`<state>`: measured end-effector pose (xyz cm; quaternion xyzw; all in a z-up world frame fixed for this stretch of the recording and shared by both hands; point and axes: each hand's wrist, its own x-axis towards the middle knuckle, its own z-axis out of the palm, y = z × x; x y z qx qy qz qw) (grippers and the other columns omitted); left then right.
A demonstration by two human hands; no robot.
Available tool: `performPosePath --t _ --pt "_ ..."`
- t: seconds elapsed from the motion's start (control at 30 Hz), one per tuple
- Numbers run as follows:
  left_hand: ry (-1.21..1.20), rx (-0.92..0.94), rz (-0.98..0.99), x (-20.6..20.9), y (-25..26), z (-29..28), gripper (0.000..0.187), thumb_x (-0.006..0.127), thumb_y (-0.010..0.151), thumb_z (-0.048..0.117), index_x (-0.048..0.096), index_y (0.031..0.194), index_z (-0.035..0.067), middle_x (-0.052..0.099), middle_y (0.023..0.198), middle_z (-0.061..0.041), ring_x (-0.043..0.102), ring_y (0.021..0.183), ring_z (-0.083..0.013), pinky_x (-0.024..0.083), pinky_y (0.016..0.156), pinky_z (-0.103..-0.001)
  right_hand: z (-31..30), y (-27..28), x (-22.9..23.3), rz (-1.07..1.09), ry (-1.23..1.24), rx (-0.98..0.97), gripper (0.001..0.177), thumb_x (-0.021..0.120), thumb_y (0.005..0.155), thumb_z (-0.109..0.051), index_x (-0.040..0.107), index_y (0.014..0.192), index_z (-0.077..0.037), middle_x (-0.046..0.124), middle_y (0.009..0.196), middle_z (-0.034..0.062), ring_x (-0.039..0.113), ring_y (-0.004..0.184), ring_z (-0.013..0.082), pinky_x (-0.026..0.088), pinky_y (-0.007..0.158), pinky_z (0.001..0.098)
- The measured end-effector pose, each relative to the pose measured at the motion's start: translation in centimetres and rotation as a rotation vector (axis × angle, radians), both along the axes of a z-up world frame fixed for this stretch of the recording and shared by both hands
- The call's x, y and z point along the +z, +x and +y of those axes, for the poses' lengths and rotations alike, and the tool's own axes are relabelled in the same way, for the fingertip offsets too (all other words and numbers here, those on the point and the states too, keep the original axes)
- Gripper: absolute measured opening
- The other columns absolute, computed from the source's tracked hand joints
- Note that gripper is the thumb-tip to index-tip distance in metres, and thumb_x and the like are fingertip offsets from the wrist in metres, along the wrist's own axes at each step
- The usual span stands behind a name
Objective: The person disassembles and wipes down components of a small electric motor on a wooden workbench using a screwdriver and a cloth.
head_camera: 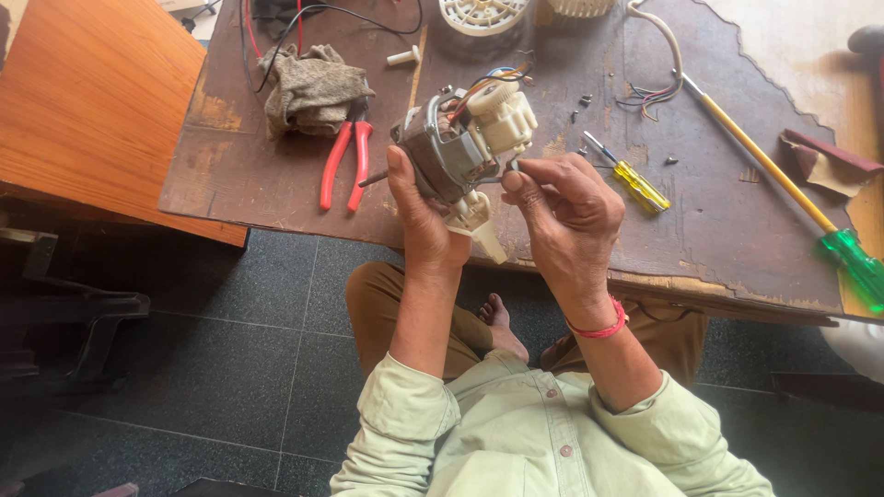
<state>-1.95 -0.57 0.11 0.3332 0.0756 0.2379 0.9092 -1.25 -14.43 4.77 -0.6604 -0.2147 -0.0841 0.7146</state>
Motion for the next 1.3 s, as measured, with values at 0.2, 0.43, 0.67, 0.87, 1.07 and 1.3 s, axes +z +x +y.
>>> performPosePath --t 0.2,0.43,0.67,0.87,1.07,1.3 --pt "-0.067 0.02 0.062 1.2 -0.1 -0.6 0.076 0.048 0.095 0.071 0.058 0.133 0.006 0.068 0.119 -0.009 0.07 0.105 -0.0207 0.06 0.088 -0.04 0.1 0.0 0.2 0.023 0.078 0.053 0.014 0.073 0.099 0.003 0.071 0.112 0.007 0.07 0.105 0.0081 0.074 0.097 0.0148 0.062 0.086 0.0252" --pt "-0.083 -0.108 -0.086 1.9 -0.4 -0.7 0.08 0.044 0.102 0.071 0.059 0.135 0.0 0.073 0.109 -0.017 0.075 0.094 -0.0281 0.063 0.083 -0.041 0.2 -0.5 0.5 -0.081 0.003 0.028 0.015 0.073 0.1 0.005 0.071 0.115 0.008 0.068 0.105 0.0106 0.074 0.097 0.017 0.063 0.084 0.0266" --pt "-0.105 -0.127 -0.046 1.5 -1.0 -0.5 0.078 0.049 0.096 0.069 0.058 0.136 0.002 0.07 0.119 -0.015 0.074 0.101 -0.0261 0.064 0.09 -0.04 0.1 -0.9 0.6 -0.075 0.015 0.015 0.012 0.073 0.099 0.004 0.07 0.11 0.008 0.068 0.103 0.0105 0.077 0.096 0.0187 0.064 0.08 0.0256" --pt "-0.087 -0.068 -0.03 1.0 -1.4 -0.2 0.07 0.053 0.1 0.066 0.06 0.133 0.004 0.068 0.116 -0.009 0.07 0.1 -0.017 0.06 0.083 -0.033 0.0 -1.0 0.4 -0.065 0.018 0.013 0.011 0.071 0.1 0.003 0.069 0.111 0.008 0.068 0.105 0.0105 0.077 0.096 0.019 0.063 0.08 0.0251" --pt "-0.015 -0.026 -0.023 0.6 -1.1 -0.4 0.069 0.055 0.098 0.069 0.062 0.126 0.006 0.069 0.108 -0.008 0.07 0.092 -0.0155 0.06 0.073 -0.031 0.0 -0.9 -0.5 -0.046 0.012 0.024 0.012 0.072 0.1 0.002 0.069 0.111 0.007 0.069 0.105 0.01 0.074 0.097 0.0171 0.062 0.081 0.0255" --pt "0.082 0.032 -0.027 0.6 -1.1 -0.9 0.074 0.066 0.095 0.066 0.061 0.133 0.003 0.067 0.115 -0.008 0.068 0.1 -0.017 0.059 0.082 -0.033 -0.1 -0.4 -1.5 0.119 0.153 0.042 0.012 0.068 0.103 0.0 0.068 0.113 0.006 0.073 0.102 0.0077 0.076 0.098 0.0149 0.065 0.088 0.0273"
